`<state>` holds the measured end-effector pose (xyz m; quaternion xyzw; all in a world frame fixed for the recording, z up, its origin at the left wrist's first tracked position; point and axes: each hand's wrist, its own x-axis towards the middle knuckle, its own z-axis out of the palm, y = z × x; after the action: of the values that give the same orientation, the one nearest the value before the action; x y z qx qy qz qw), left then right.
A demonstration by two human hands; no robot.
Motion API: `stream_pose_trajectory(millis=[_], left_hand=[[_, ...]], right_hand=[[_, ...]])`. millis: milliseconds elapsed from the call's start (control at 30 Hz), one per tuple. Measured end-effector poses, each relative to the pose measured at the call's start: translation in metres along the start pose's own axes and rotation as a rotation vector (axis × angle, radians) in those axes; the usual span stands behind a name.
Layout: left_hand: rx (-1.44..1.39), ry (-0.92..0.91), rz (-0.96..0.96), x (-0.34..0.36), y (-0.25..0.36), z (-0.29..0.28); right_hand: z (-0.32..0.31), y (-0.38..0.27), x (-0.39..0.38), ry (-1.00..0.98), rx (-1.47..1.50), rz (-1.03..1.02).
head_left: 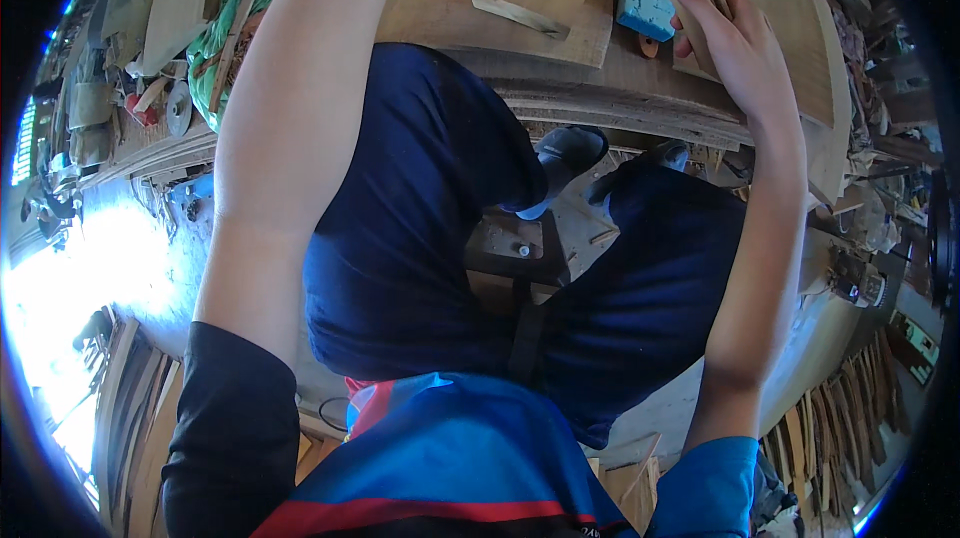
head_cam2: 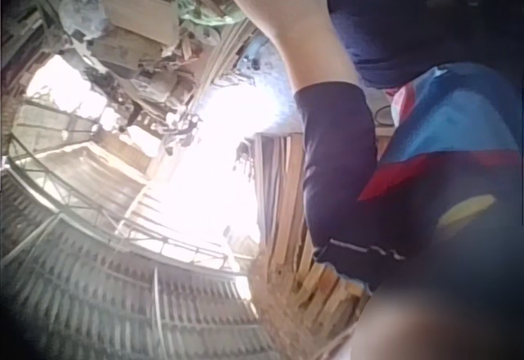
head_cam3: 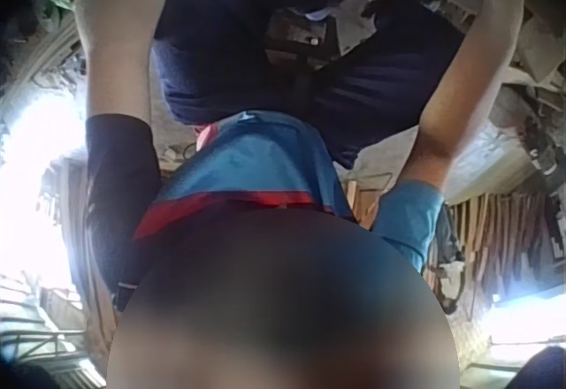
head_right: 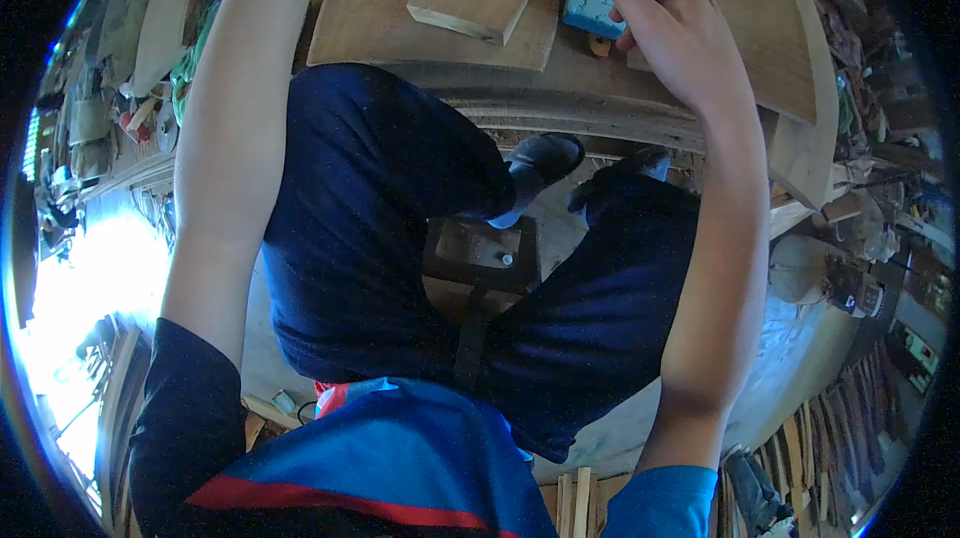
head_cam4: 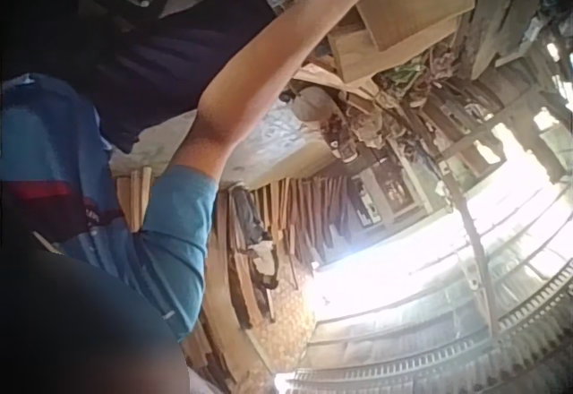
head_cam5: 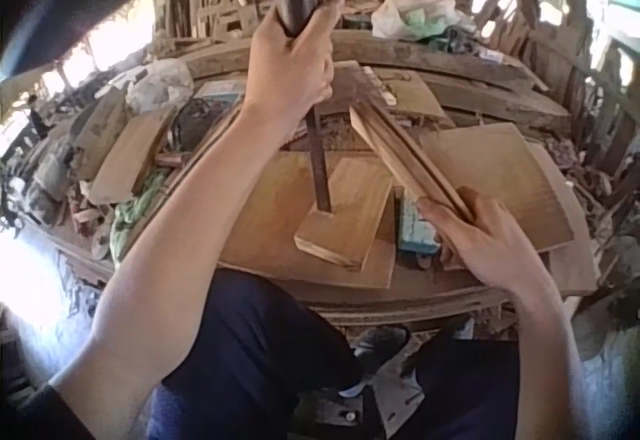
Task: Chiseling wood using a mallet and a chisel on a workbench in a workshop.
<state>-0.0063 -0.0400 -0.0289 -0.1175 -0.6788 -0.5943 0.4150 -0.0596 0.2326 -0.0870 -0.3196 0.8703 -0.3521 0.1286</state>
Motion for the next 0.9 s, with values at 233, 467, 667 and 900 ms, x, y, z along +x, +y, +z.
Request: stream_pose_trajectory(millis=[233,467,667,900], left_hand=[[0.064,0.027,-0.059,-0.001,0.009,0.013],[0.158,0.080,-0.093,-0.002,0.018,0.020],[0.180,0.158,-0.160,-0.004,0.029,0.028],[0.095,0.132,-0.191,-0.003,0.027,0.029]], right_hand=[[-0.002,0.001,0.000,-0.008,0.055,0.013],[-0.004,-0.003,0.000,-0.017,0.050,0.041],[-0.004,-0.004,-0.001,-0.007,0.063,0.057],[-0.007,-0.003,0.000,-0.021,0.070,0.076]])
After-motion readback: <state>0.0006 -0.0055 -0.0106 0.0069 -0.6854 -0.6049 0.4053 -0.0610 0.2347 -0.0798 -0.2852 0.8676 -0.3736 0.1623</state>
